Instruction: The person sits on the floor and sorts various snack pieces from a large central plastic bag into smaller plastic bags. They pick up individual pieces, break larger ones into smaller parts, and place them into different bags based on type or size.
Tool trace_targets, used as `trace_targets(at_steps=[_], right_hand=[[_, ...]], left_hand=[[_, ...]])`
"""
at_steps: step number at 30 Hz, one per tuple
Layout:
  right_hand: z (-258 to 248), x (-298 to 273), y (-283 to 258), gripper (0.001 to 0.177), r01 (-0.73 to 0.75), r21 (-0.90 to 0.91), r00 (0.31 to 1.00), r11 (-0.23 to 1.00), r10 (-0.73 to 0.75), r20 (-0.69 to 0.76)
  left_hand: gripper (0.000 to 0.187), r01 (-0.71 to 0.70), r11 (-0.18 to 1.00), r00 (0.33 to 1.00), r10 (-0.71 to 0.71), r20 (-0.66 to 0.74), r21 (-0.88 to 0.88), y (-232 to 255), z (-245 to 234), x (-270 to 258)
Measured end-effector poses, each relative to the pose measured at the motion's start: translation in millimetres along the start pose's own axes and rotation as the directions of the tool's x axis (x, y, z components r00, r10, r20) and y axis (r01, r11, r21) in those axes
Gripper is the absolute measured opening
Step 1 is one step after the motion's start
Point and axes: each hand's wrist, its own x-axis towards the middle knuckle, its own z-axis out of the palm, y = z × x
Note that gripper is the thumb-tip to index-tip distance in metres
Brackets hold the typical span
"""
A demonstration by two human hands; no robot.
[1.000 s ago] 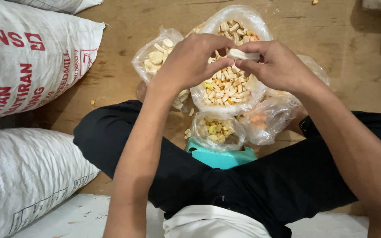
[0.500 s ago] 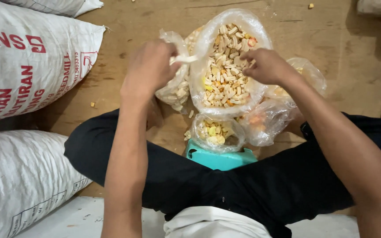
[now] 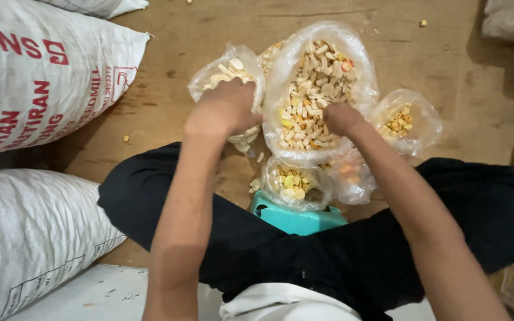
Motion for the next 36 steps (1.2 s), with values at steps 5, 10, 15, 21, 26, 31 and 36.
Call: trace_targets(at_steps=[5, 10, 15, 21, 26, 31, 36], right_hand=[[50, 15, -13, 0.025, -0.085, 0.057, 0.996, 0.995, 0.086, -0.015], [25, 6, -35, 0.029, -0.194, 0.145, 0.980, 0.970, 0.199, -0.020], [-3, -8, -55, 0.027, -0.141, 0.162, 0.961, 0.977, 0.174, -0.213], [9, 33, -24, 0.020, -0.083, 0.215, 0.961, 0.973, 0.135, -0.241], [-55, 57, -6, 0.054, -0.164, 0.273, 0.854, 0.948, 0.275, -0.442], [-76, 89, 17, 0.059, -0.293, 0.608, 0.854, 0.738, 0.488, -0.181], [-82, 39, -31, 0.064, -0.362, 0.202, 0.834, 0.910, 0.413, -0.365]], left_hand=[[0.062, -0.013, 0.999, 0.998, 0.016, -0.055, 0.050, 9, 14, 25], [0.062, -0.058, 0.997, 0.997, 0.061, -0.054, 0.051, 28, 12, 31], [0.063, -0.102, 0.994, 0.994, 0.104, -0.038, 0.032, 42, 10, 40], [0.062, -0.111, 0.992, 0.994, 0.112, -0.018, 0.053, 51, 12, 49], [0.050, -0.106, 0.994, 0.994, 0.105, 0.037, 0.034, 71, -16, 21], [0.060, -0.138, 0.990, 0.989, 0.137, -0.051, -0.005, 58, 24, 60], [0.060, -0.131, 0.991, 0.990, 0.129, -0.050, -0.033, 58, 34, 69]])
